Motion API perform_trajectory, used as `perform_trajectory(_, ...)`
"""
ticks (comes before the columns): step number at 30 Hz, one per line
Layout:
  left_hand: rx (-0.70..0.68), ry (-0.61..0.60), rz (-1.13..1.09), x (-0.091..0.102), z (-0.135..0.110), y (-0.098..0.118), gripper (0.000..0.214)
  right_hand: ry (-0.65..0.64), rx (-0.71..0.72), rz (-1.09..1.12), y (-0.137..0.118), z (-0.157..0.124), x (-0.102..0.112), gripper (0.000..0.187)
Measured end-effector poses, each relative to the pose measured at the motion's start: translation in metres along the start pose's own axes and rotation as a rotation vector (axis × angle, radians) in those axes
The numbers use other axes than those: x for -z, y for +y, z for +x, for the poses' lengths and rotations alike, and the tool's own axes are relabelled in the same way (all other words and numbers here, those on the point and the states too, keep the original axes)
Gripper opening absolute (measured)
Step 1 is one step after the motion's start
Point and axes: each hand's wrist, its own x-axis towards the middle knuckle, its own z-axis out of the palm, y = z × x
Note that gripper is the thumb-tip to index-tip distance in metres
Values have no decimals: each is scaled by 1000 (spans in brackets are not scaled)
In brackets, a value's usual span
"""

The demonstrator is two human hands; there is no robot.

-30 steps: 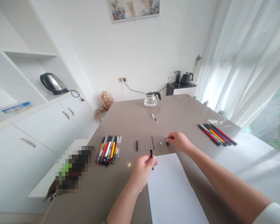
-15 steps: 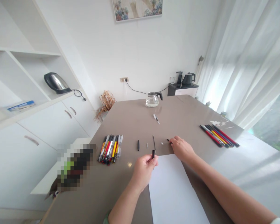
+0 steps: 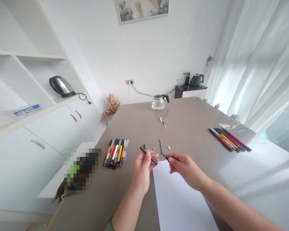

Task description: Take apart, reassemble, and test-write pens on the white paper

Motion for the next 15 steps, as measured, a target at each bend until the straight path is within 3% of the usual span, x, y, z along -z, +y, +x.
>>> perform_trajectory(6, 55, -4, -221, 1, 3, 0, 22, -117, -47, 178, 13, -5, -13, 25)
perform_trajectory(15, 69, -2, -131, -2, 3, -4, 20, -129, -10, 109, 21, -8, -18, 29)
